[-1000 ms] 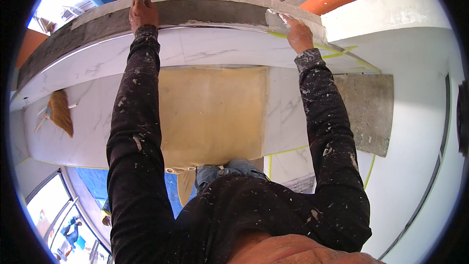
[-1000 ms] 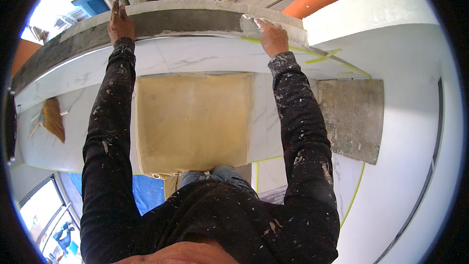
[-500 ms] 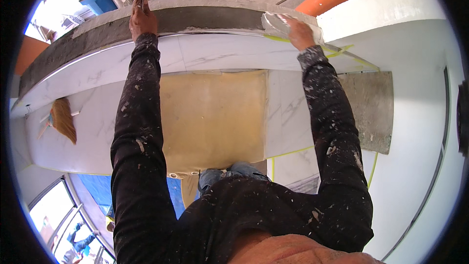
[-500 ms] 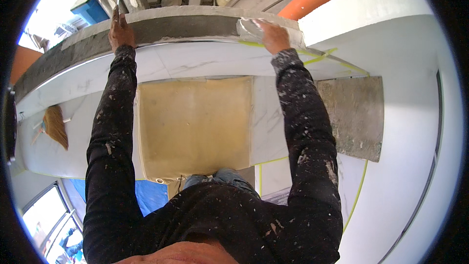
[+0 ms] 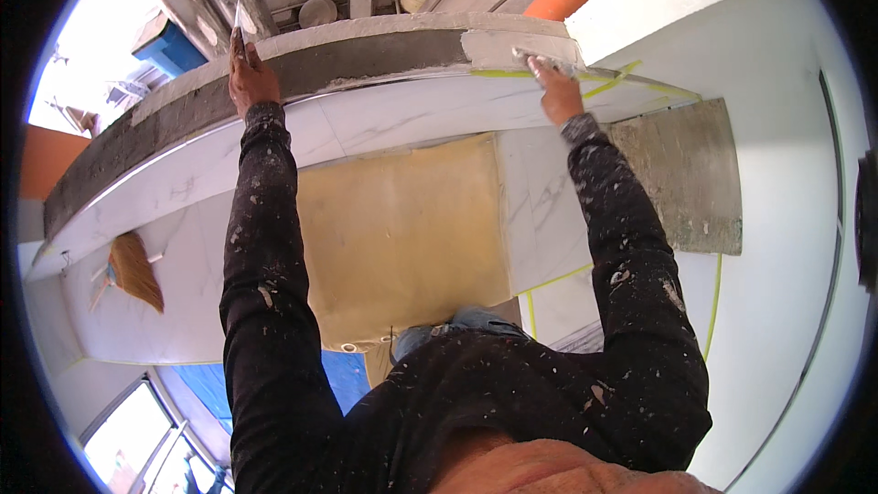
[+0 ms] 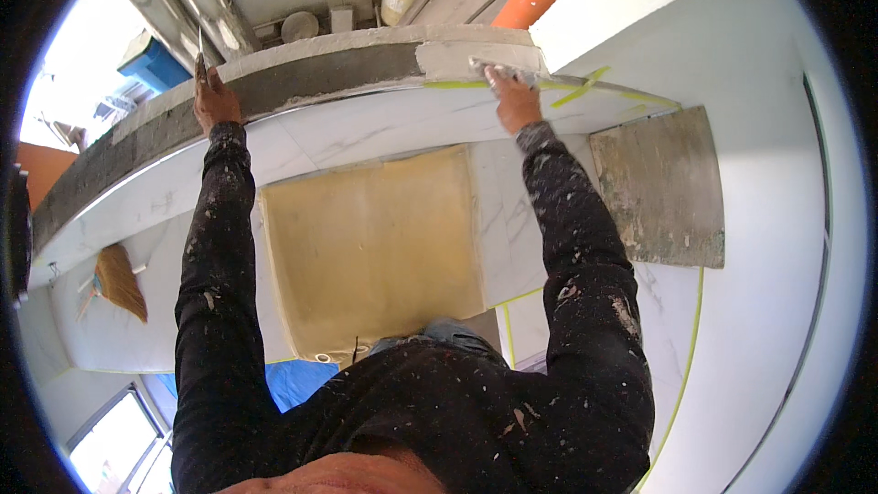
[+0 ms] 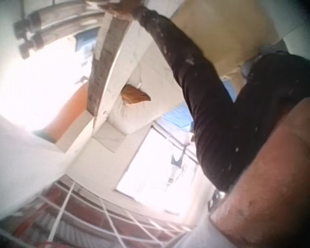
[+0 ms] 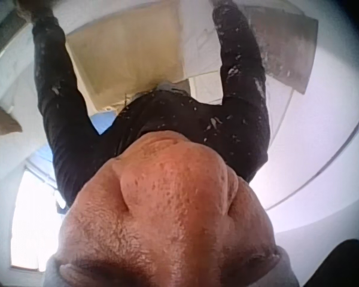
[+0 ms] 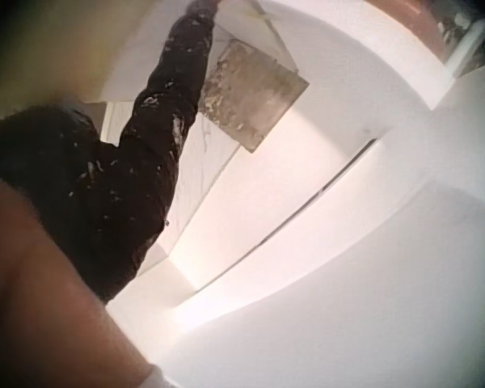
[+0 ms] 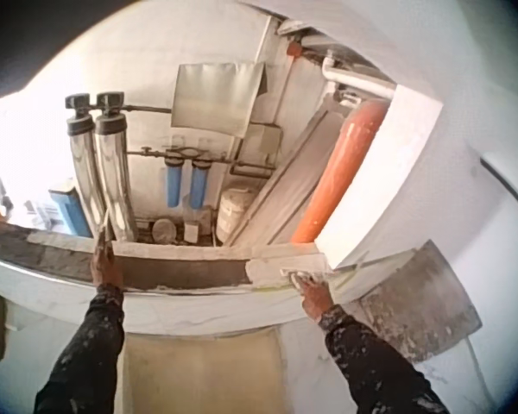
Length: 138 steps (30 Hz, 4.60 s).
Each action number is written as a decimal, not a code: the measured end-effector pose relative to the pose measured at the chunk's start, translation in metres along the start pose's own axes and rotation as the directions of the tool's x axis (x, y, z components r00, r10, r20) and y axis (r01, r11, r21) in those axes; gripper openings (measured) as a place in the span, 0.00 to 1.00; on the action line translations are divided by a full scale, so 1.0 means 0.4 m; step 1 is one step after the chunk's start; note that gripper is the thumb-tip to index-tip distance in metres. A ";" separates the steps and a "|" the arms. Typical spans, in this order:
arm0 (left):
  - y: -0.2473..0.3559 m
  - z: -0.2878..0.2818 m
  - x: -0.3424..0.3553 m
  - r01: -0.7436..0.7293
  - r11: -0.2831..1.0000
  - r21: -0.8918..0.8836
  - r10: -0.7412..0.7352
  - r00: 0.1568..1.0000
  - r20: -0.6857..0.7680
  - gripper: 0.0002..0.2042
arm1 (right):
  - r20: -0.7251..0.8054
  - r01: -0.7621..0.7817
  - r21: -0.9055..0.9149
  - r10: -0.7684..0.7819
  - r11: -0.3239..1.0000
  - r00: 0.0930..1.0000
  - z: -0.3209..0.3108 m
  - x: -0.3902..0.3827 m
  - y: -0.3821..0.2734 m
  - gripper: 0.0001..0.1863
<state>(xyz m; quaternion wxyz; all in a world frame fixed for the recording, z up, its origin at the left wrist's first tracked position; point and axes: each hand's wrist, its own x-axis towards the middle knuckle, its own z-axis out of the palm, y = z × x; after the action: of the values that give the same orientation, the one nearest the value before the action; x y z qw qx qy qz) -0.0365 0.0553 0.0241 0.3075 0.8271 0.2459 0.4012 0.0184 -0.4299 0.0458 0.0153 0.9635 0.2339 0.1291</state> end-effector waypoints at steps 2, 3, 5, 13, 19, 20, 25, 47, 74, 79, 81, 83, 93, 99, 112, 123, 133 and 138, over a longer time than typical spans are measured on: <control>0.003 0.001 0.000 -0.020 1.000 0.003 0.020 1.000 -0.025 0.18 | -0.017 0.037 0.021 -0.036 0.999 0.999 -0.003 -0.064 0.004 0.31; 0.003 0.001 0.000 0.014 0.999 0.032 -0.014 1.000 -0.008 0.18 | 0.030 0.043 0.076 -0.045 0.996 0.999 -0.019 -0.089 0.025 0.31; 0.004 0.001 0.001 0.010 1.000 0.005 -0.010 1.000 -0.007 0.18 | 0.005 -0.046 0.184 0.046 0.982 0.999 -0.045 -0.113 0.062 0.26; 0.006 0.001 0.001 -0.007 1.000 0.022 0.008 1.000 -0.005 0.19 | 0.083 -0.241 -0.049 0.244 0.969 0.966 0.002 0.064 -0.055 0.16; 0.006 0.001 0.001 -0.018 0.999 -0.038 0.018 1.000 -0.005 0.19 | 0.087 -0.205 0.208 0.191 0.956 0.978 -0.056 0.004 -0.083 0.16; 0.005 0.001 -0.001 -0.027 1.000 -0.016 0.026 1.000 -0.012 0.19 | 0.029 -0.250 0.224 0.250 0.942 0.968 -0.072 0.020 -0.029 0.17; 0.004 0.004 -0.001 -0.027 0.999 -0.019 0.026 0.999 -0.026 0.19 | 0.250 -0.538 0.139 0.496 0.832 0.832 -0.084 0.109 0.255 0.18; -0.017 0.017 0.003 0.012 0.999 0.037 -0.011 1.000 -0.025 0.19 | 0.292 -0.493 0.084 0.452 0.866 0.843 -0.052 0.093 0.233 0.19; -0.023 0.025 0.003 0.016 0.999 0.042 -0.014 0.998 -0.060 0.18 | 0.291 -0.528 0.134 0.476 0.838 0.830 -0.092 0.201 0.146 0.20; -0.021 0.024 0.003 -0.033 0.999 0.032 0.036 0.996 -0.077 0.18 | 0.337 -0.506 -0.033 0.486 0.862 0.806 -0.013 0.201 0.170 0.16; -0.017 0.020 0.001 0.005 1.000 0.016 -0.004 0.999 -0.053 0.18 | 0.232 -0.357 0.081 0.331 0.931 0.915 0.020 0.189 0.075 0.14; -0.013 0.019 0.000 0.034 0.999 0.008 -0.034 0.999 -0.031 0.18 | 0.184 -0.316 0.216 0.279 0.924 0.942 0.039 0.192 -0.054 0.14; -0.018 0.017 0.001 0.033 0.999 0.010 -0.033 0.999 -0.027 0.18 | -0.108 0.025 0.092 -0.015 0.995 0.994 -0.093 0.170 -0.099 0.21; -0.013 0.015 0.002 -0.018 0.999 0.035 0.019 0.999 -0.047 0.18 | -0.108 0.028 0.133 -0.013 0.991 0.994 0.014 0.116 -0.085 0.27; -0.022 0.019 0.000 -0.003 0.999 0.032 0.004 0.999 -0.048 0.18 | -0.052 0.451 -0.050 -0.453 0.891 0.890 -0.114 0.087 0.071 0.33; -0.003 0.018 0.001 0.003 1.000 0.031 -0.002 1.000 -0.019 0.19 | 0.206 0.557 -0.289 -0.517 0.779 0.831 -0.038 0.169 0.156 0.37; 0.013 0.010 -0.002 -0.037 0.999 -0.021 0.036 0.999 -0.036 0.18 | 0.253 -0.023 -0.054 0.036 0.998 0.967 -0.122 -0.049 0.235 0.24; 0.002 0.013 -0.002 -0.038 0.999 -0.009 0.038 0.999 -0.032 0.18 | 0.340 -0.448 0.162 0.376 0.880 0.862 -0.170 0.086 0.244 0.17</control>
<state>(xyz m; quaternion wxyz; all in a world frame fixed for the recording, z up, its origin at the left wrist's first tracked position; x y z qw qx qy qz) -0.0326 0.0525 0.0218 0.3000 0.8236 0.2330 0.4211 0.0740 -0.5032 0.1284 -0.0918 0.9943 0.0298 -0.0460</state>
